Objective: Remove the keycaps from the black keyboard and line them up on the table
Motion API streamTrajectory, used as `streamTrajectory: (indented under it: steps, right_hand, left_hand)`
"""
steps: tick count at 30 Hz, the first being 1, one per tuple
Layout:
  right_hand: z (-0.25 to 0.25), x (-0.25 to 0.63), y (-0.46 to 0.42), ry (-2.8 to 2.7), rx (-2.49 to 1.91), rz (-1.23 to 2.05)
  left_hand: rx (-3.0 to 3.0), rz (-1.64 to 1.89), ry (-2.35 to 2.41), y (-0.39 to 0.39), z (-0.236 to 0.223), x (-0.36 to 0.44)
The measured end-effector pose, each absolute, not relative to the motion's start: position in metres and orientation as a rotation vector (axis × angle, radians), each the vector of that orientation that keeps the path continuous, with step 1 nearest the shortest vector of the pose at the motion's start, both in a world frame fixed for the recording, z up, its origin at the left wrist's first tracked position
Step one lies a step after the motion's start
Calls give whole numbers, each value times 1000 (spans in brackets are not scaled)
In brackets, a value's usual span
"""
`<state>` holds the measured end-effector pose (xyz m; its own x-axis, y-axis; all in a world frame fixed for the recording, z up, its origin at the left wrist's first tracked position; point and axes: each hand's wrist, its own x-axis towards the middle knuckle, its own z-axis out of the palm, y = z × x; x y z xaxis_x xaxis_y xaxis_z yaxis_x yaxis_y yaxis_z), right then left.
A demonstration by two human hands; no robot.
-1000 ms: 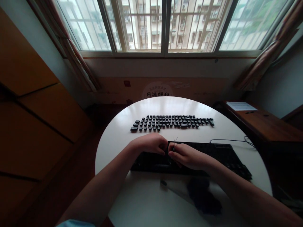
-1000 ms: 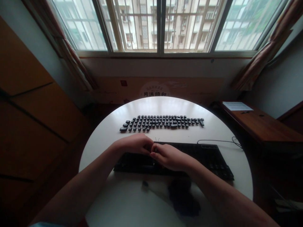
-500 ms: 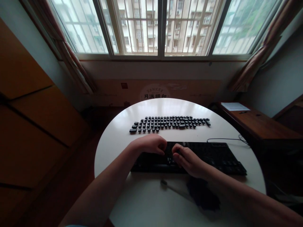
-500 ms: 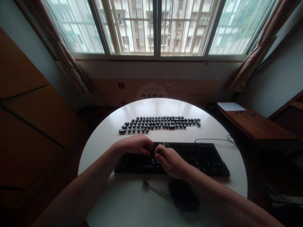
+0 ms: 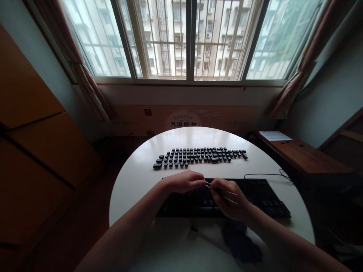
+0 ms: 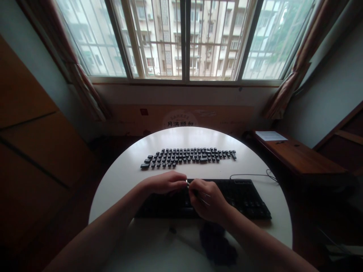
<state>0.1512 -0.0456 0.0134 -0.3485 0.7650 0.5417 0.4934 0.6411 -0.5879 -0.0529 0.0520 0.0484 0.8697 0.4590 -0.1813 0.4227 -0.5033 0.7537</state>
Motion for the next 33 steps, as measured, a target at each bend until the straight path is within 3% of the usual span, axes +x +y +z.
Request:
streamTrajectory:
  steps: [7,13,22,33]
  right_hand:
    - [34,163,-37,-2051,-1226,-166]
    - [34,153,-14,-2240,-1009,174]
    - [41,135,19,-2219,-1117,200]
    - [17,119,87,-2291,-1639,193]
  left_hand:
    - [2166,122,636,52,50,-57]
    - [1997,213,544,58,43,-62]
    - [1910,281,523,69,41,-77]
    - [2505,619,1354,98,47,-109]
